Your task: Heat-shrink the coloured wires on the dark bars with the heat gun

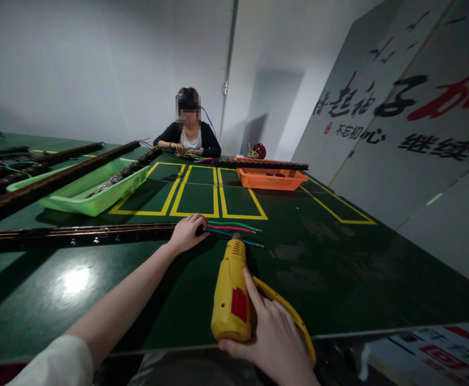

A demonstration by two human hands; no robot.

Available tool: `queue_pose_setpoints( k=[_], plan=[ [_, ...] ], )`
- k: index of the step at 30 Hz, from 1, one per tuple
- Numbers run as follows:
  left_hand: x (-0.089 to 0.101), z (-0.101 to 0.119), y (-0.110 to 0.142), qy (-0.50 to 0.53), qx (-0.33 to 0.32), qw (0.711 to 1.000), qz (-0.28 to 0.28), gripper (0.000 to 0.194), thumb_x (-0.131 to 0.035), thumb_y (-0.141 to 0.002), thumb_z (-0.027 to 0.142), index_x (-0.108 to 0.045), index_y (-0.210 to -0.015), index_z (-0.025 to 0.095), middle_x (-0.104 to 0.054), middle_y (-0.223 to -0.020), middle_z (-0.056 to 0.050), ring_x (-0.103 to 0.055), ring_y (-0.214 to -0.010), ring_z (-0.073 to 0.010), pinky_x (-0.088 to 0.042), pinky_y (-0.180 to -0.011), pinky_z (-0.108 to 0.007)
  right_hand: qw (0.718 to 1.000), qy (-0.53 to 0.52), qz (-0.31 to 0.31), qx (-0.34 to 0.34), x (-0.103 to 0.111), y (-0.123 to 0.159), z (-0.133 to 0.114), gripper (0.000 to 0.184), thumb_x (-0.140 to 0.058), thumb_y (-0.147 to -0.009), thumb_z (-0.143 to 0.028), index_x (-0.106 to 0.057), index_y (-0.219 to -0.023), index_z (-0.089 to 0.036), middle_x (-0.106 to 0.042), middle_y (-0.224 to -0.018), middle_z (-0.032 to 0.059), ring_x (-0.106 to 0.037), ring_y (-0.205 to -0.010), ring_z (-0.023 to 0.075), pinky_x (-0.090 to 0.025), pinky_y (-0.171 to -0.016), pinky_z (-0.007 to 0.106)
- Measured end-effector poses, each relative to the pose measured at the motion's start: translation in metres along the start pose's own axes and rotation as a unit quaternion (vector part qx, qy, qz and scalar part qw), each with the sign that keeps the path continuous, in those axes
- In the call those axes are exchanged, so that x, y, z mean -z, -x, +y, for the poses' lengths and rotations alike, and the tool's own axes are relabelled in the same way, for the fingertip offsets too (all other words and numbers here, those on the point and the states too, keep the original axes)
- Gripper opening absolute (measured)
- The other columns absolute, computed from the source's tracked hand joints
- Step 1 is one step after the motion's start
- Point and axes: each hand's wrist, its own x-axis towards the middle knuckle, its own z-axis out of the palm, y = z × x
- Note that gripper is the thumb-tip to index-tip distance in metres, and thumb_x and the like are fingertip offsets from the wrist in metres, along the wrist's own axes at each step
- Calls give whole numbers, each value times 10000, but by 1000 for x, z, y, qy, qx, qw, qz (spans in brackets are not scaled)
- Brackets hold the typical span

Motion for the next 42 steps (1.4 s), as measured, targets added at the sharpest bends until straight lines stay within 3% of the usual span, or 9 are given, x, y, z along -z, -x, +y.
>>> queue_pose_setpoints(
  k=[8,12,16,21,31,36,42],
  plan=[
    [1,3,0,-2,15,1000,-7,269,-482,-835,475,-523,-901,218,-552,-1064,7,-509,-973,-153,-396,-772,-294,996,41,42,-64,1,16,30,1068,-638,-648,-581,-81,-1471,-192,-578,-1067,92,-530,-972,287,-373,-853,390],
    [3,6,-1,10,18,1000,-6,320,-425,-855,506,-529,-887,205,-560,-1052,-13,-508,-972,-161,-395,-779,-298,997,33,9,-76,-1,14,27,1077,-590,-658,-614,-11,-1468,-202,-550,-1150,87,-508,-1023,291,-367,-876,400],
    [6,8,-1,36,29,999,-15,414,-277,-908,516,-566,-941,220,-564,-1073,-11,-505,-999,-150,-394,-821,-296,995,38,2,-88,-3,11,18,1090,-568,-674,-622,30,-1466,-172,-563,-1081,104,-515,-1012,303,-368,-881,412],
    [6,7,-2,42,40,998,-7,487,-190,-936,471,-605,-970,218,-572,-1089,-18,-510,-989,-137,-387,-793,-267,999,8,29,-36,-12,5,2,1156,-658,-622,-586,66,-1460,-255,-557,-1124,72,-507,-1041,295,-364,-900,413],
    [4,9,-3,72,68,995,11,520,-180,-944,434,-635,-834,205,-601,-1051,15,-520,-973,-122,-382,-824,-252,997,-34,-25,60,-27,-7,-52,1241,-732,-522,-599,-24,-1472,-230,-535,-1153,98,-475,-1066,313,-337,-952,445],
    [0,8,-3,98,98,990,19,533,-197,-936,461,-644,-805,201,-611,-1053,26,-533,-977,-122,-392,-840,-250,995,-40,-20,90,-29,-11,-52,1289,-758,-468,-606,-2,-1464,-294,-537,-1138,74,-487,-1057,308,-335,-956,464],
    [1,6,-2,58,67,996,19,481,-222,-934,454,-630,-931,199,-609,-1044,-6,-534,-963,-134,-405,-805,-261,993,-39,-49,104,-20,-16,-39,1283,-727,-453,-672,-50,-1468,-275,-538,-1164,64,-489,-1065,278,-306,-984,436]
  ],
)
